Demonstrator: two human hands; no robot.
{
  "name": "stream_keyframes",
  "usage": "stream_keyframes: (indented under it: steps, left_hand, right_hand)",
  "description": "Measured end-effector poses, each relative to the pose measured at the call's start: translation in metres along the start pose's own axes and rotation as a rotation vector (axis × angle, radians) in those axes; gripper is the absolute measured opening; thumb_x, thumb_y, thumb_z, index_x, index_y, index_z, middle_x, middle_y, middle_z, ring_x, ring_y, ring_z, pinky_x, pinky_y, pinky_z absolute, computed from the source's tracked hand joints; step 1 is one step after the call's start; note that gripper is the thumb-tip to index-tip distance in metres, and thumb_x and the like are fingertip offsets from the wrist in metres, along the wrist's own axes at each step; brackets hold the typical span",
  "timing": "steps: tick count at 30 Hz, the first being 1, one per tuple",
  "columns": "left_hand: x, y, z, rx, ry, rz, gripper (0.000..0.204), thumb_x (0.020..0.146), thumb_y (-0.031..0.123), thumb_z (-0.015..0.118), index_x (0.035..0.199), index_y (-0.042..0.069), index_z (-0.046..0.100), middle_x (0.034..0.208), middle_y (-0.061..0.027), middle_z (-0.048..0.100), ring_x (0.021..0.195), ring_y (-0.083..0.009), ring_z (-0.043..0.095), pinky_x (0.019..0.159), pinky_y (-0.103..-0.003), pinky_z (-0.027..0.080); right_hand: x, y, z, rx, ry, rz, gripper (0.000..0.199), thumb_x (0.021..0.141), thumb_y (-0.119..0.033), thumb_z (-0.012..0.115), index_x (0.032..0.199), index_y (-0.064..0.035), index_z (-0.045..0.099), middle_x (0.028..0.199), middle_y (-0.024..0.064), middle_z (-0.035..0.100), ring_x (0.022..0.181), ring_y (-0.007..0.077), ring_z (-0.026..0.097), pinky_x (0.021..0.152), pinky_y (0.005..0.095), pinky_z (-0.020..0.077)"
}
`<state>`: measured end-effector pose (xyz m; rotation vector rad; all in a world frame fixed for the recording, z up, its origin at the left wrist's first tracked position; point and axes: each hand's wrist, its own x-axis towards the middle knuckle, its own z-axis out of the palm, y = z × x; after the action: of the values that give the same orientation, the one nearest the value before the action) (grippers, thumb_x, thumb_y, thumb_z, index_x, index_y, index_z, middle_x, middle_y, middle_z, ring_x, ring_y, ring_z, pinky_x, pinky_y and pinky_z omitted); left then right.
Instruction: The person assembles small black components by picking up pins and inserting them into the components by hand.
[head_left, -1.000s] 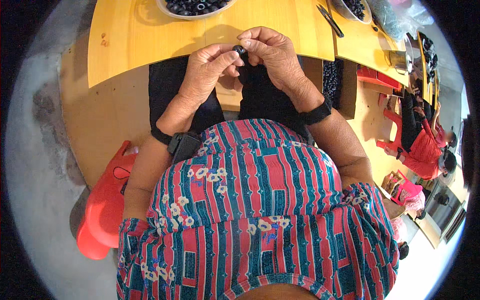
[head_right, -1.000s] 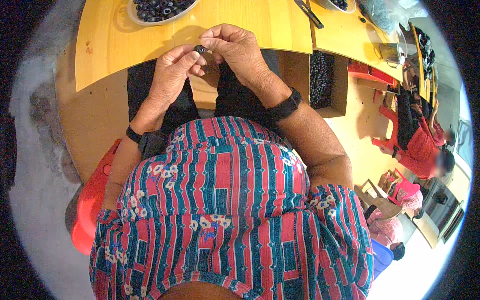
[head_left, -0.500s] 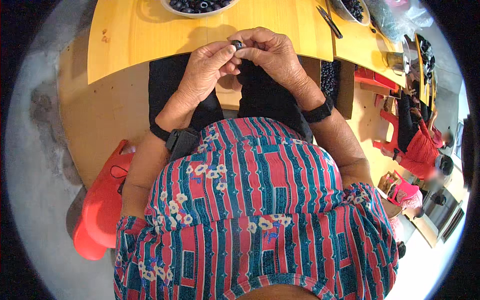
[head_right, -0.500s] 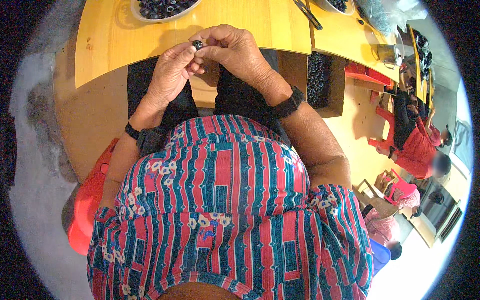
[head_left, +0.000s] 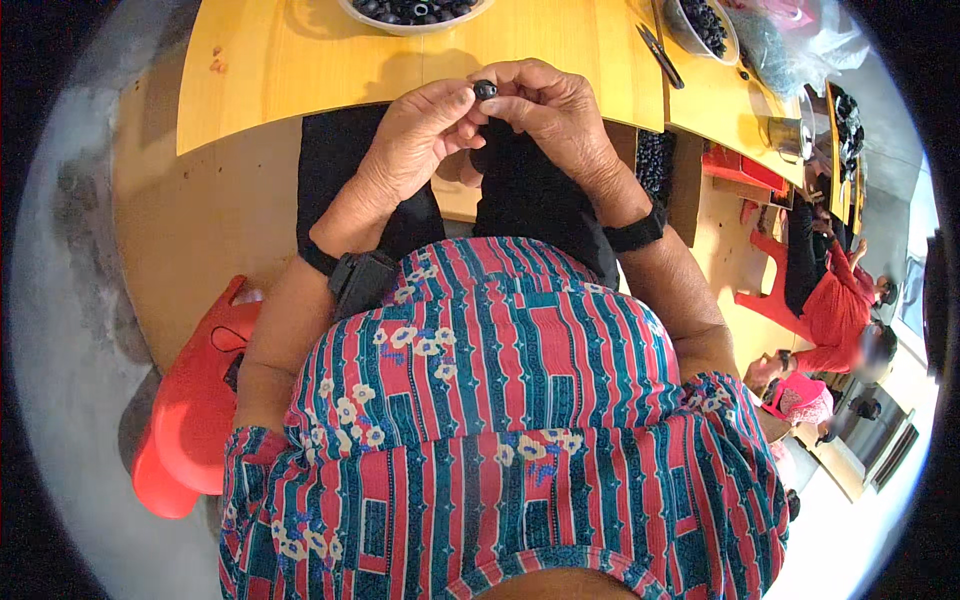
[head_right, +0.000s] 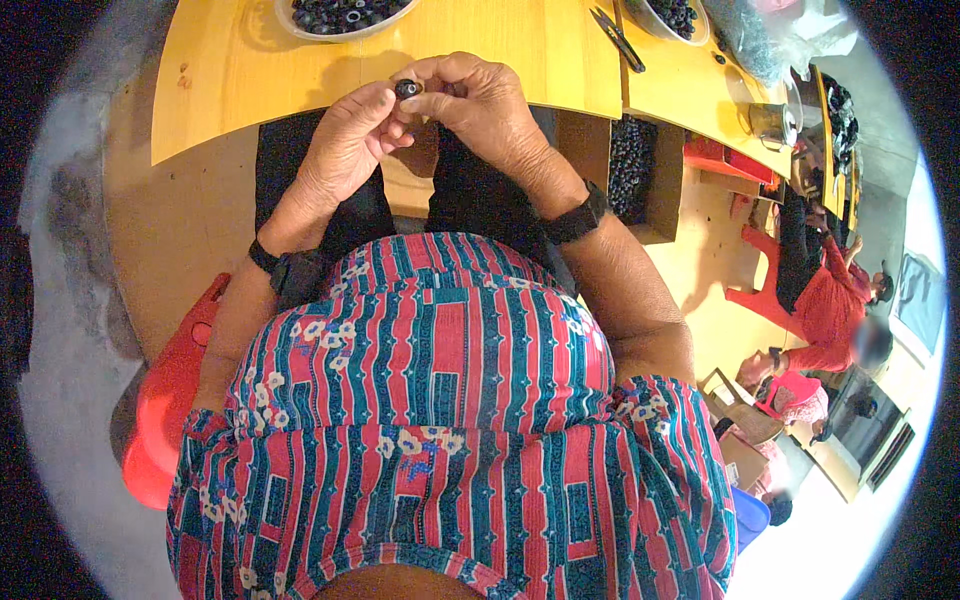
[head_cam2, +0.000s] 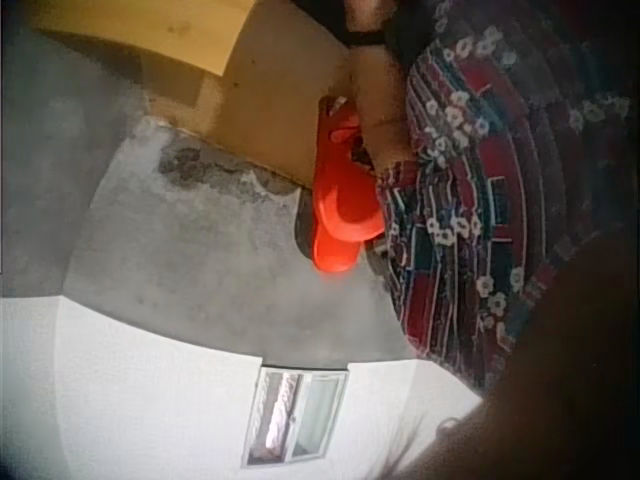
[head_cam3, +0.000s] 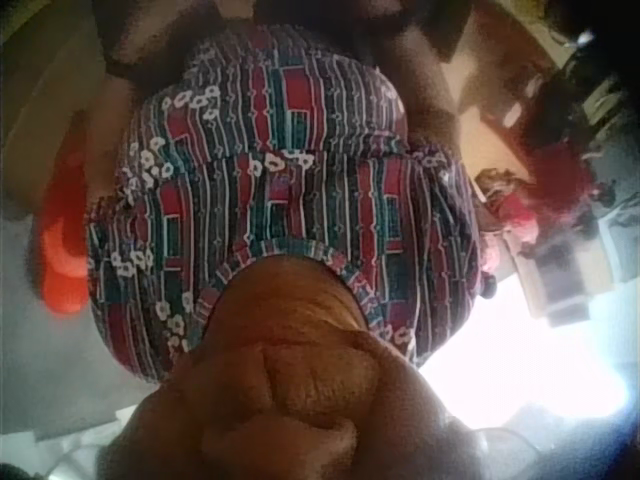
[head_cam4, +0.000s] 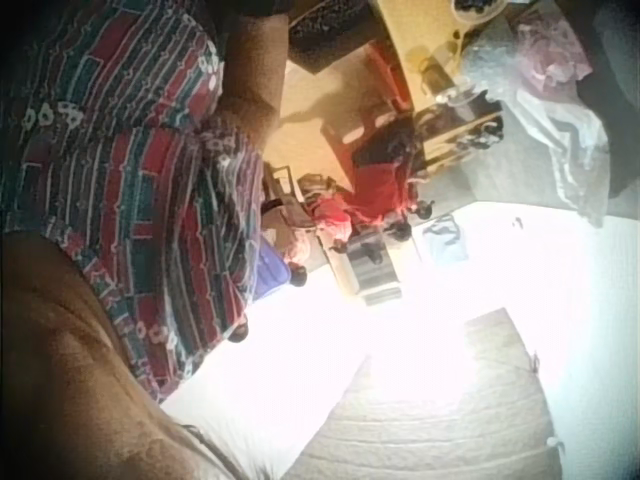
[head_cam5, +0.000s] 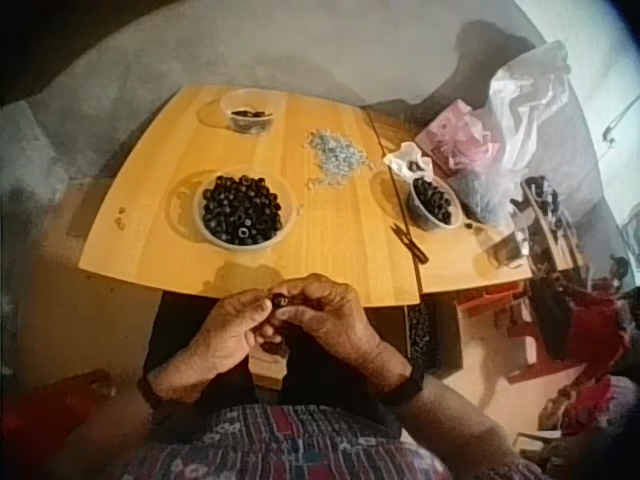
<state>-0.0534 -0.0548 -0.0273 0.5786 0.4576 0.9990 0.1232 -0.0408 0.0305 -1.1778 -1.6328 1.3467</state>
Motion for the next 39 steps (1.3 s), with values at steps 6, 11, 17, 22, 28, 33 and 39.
stream_keyframes:
  steps: [6, 11, 17, 22, 28, 33, 39]
  left_hand:
    - [0.004, 0.003, 0.000, -0.061, -0.010, -0.039, 0.022, 0.092, 0.019, 0.057, 0.104, 0.001, 0.059, 0.080, -0.0020, 0.059, 0.073, -0.0087, 0.058, 0.072, -0.025, 0.053]
    - [0.000, 0.005, 0.006, 0.013, 0.036, -0.056, 0.023, 0.091, 0.026, 0.057, 0.099, 0.004, 0.057, 0.076, 0.0006, 0.056, 0.069, -0.0089, 0.059, 0.060, -0.028, 0.056]
    - [-0.003, -0.004, 0.007, 0.060, 0.056, -0.097, 0.020, 0.090, 0.027, 0.059, 0.095, 0.007, 0.058, 0.074, 0.0022, 0.056, 0.065, -0.0073, 0.059, 0.054, -0.026, 0.054]
    - [-0.004, -0.002, 0.010, -0.080, -0.012, -0.076, 0.015, 0.090, 0.020, 0.059, 0.096, 0.006, 0.059, 0.079, 0.0016, 0.058, 0.067, -0.0061, 0.059, 0.066, -0.022, 0.052]
    - [-0.003, 0.003, 0.014, -0.063, 0.005, -0.118, 0.016, 0.090, 0.023, 0.059, 0.096, 0.008, 0.058, 0.076, 0.0030, 0.057, 0.065, -0.0064, 0.058, 0.062, -0.022, 0.051]
    - [-0.001, 0.001, 0.019, -0.074, 0.002, -0.130, 0.015, 0.091, 0.022, 0.058, 0.097, 0.009, 0.057, 0.075, 0.0033, 0.057, 0.064, -0.0060, 0.058, 0.061, -0.023, 0.052]
    - [-0.002, -0.002, 0.020, -0.122, -0.011, -0.150, 0.012, 0.091, 0.018, 0.057, 0.097, 0.008, 0.057, 0.078, 0.0014, 0.059, 0.066, -0.0048, 0.059, 0.066, -0.023, 0.054]
  right_hand:
    - [0.005, -0.010, -0.003, -0.357, 0.012, -0.153, 0.020, 0.078, -0.009, 0.070, 0.095, 0.0003, 0.067, 0.082, 0.0038, 0.063, 0.076, 0.0095, 0.060, 0.069, 0.0246, 0.0496]
    - [0.001, -0.017, -0.002, -0.067, 0.016, -0.025, 0.020, 0.078, -0.010, 0.070, 0.094, 0.0011, 0.067, 0.083, 0.0065, 0.064, 0.079, 0.0115, 0.061, 0.071, 0.0254, 0.0499]
    - [-0.005, -0.010, -0.003, 0.016, 0.005, 0.043, 0.016, 0.083, -0.004, 0.064, 0.098, -0.0009, 0.066, 0.081, 0.0005, 0.061, 0.063, 0.0059, 0.051, 0.057, 0.0199, 0.0438]
    - [-0.004, -0.017, -0.002, 0.182, -0.024, 0.230, 0.013, 0.084, -0.005, 0.063, 0.096, -0.0011, 0.066, 0.083, 0.0015, 0.063, 0.064, 0.0069, 0.051, 0.058, 0.0202, 0.0434]
    - [0.010, -0.031, -0.014, 0.128, -0.138, 0.248, 0.014, 0.083, -0.007, 0.063, 0.096, -0.0014, 0.067, 0.081, 0.0007, 0.063, 0.064, 0.0069, 0.052, 0.058, 0.0206, 0.0433]
    - [0.042, -0.047, -0.023, -0.217, 0.086, -0.008, 0.012, 0.081, -0.007, 0.065, 0.091, -0.0027, 0.068, 0.078, 0.0037, 0.065, 0.067, 0.0095, 0.057, 0.060, 0.0230, 0.0457]
    - [0.099, -0.040, -0.023, -0.905, -0.002, -0.533, 0.011, 0.074, -0.012, 0.062, 0.081, -0.0104, 0.069, 0.080, 0.0088, 0.063, 0.079, 0.0295, 0.062, 0.072, 0.0386, 0.0503]
